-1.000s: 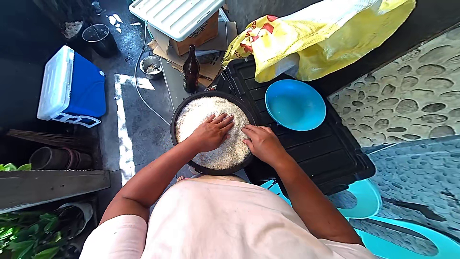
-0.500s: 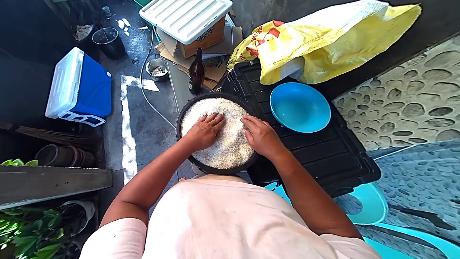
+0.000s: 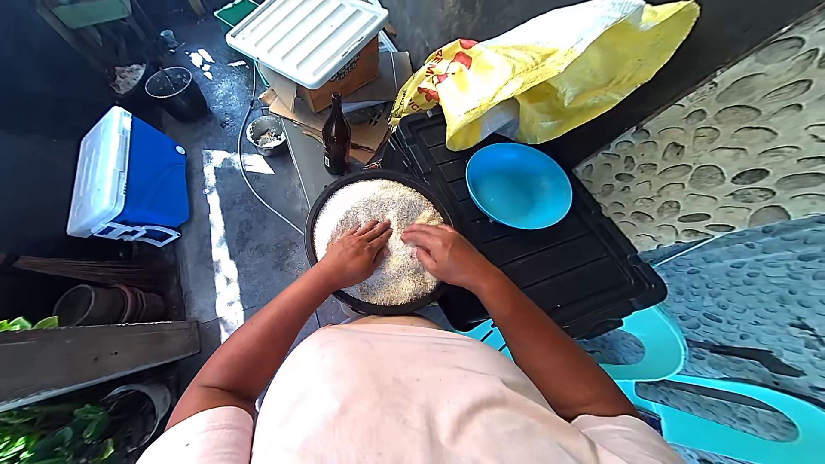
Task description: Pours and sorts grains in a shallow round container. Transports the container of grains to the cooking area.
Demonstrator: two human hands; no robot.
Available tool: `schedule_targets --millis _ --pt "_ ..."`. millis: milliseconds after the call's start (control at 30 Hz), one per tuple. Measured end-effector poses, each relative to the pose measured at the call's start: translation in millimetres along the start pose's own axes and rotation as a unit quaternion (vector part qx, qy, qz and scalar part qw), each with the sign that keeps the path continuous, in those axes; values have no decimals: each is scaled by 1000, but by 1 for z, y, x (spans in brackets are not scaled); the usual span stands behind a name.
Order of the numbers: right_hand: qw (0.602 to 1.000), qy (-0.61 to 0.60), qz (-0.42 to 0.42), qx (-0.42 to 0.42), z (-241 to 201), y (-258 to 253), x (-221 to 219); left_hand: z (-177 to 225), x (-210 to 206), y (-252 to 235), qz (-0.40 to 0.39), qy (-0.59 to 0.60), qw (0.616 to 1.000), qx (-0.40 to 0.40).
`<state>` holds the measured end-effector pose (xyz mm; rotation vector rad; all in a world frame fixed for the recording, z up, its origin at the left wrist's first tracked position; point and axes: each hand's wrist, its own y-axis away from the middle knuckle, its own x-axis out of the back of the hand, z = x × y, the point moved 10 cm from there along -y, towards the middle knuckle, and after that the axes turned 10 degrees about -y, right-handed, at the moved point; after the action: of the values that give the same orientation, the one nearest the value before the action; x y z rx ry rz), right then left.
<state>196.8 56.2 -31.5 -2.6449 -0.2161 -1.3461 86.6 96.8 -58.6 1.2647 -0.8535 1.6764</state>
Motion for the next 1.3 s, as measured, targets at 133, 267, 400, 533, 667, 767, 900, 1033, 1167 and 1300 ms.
schedule_targets --millis 133,267,400,533,667,767,900,1033,1167,1300 --pt "999 -7 39 -24 20 -38 17 8 -1 -2 -33 45 998 -15" --pt "995 -76 -10 -63 45 -73 0 1 18 1 -7 77 997 -5" --pt "992 -101 -67 -20 15 -57 -8 -21 51 22 82 148 985 43" --pt "996 -62 -30 62 -12 -18 0 -28 53 58 154 122 979 57" --pt "989 22 46 138 -26 16 -13 -36 33 89 248 75 962 80" --pt "985 50 26 163 -31 26 -38 -41 18 98 271 103 949 125" --pt "971 47 -13 235 -58 19 -62 -40 9 99 320 105 933 130" --pt "955 47 -41 290 -82 8 -80 -40 8 101 335 92 928 134" --pt "950 60 -17 307 -83 0 -80 -39 6 100 343 77 927 134" --pt "958 93 -1 272 -69 -15 -75 -39 5 100 341 71 928 133"
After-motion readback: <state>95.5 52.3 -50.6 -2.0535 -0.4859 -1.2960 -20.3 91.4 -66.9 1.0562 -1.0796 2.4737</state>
